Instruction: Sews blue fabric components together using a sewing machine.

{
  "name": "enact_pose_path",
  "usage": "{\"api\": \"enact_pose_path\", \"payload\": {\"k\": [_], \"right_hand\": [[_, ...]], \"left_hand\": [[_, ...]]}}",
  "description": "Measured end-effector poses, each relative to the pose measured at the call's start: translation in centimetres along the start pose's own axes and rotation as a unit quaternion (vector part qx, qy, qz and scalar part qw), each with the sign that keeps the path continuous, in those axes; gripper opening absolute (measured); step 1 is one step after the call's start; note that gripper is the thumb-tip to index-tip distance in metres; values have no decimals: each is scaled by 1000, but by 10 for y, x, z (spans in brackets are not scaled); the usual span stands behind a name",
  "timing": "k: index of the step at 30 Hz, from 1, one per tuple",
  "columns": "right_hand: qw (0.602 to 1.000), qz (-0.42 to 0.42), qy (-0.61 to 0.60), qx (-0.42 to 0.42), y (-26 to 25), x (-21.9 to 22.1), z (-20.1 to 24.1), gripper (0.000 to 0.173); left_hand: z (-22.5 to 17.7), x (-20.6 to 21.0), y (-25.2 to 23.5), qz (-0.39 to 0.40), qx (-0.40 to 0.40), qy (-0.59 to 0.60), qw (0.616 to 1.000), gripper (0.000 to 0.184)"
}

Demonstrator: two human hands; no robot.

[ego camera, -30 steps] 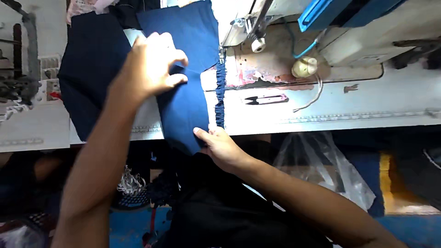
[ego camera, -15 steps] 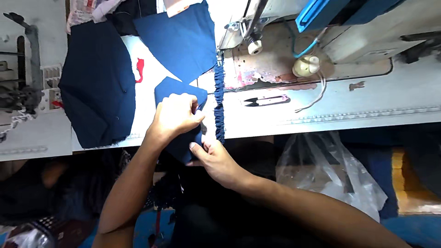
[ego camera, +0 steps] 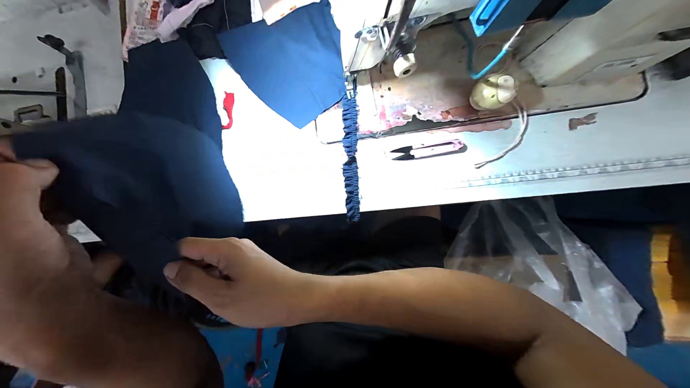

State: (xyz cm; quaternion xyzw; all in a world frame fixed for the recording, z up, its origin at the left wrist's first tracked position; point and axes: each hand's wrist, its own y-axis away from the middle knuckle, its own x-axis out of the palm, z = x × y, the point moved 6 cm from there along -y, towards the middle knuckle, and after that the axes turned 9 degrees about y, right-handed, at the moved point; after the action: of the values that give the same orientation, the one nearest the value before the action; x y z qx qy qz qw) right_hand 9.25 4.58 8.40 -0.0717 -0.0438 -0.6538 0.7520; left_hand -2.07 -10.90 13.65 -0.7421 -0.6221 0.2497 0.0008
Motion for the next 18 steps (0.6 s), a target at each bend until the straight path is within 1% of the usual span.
{"api": "enact_pose_path", "payload": {"k": [1,2,3,4,5,6,8,10,11,13,15,18], "right_hand": [[1000,-7,-7,-6,0,-2,2,27],[1000,-25,-13,-4,3,-6,1,26],[999,-48,-22,11,8,-14,-6,26],[996,-77,-37,38,15,-24,-18,27],[989,-111,-59,72,24,-35,-35,28],[979,-149,-84,114,35,-45,-53,28],[947,-222,-131,194,61,-66,-86,26],[920,-266,-145,247,84,-83,-105,24],[914,-275,-142,261,94,-87,-108,22],[915,-273,-134,266,105,-90,-110,20],[920,-263,-121,265,107,-91,-110,19],[921,-255,-133,264,105,-89,-109,18]], "left_hand": [[-10,5,2,-4,12,-33,999,30],[-19,18,-4,15,24,-67,997,30],[-24,42,-18,44,35,-89,994,25],[-30,76,-34,90,46,-110,989,22],[-28,112,-41,137,42,-120,982,24],[-17,147,-40,177,29,-124,976,25],[17,204,-27,240,8,-99,966,23],[39,242,-9,298,-31,-57,952,19],[43,253,-1,324,-51,-38,944,16],[47,265,10,357,-84,0,930,12],[50,266,11,362,-115,36,924,9],[54,263,10,351,-142,109,919,14]]}}
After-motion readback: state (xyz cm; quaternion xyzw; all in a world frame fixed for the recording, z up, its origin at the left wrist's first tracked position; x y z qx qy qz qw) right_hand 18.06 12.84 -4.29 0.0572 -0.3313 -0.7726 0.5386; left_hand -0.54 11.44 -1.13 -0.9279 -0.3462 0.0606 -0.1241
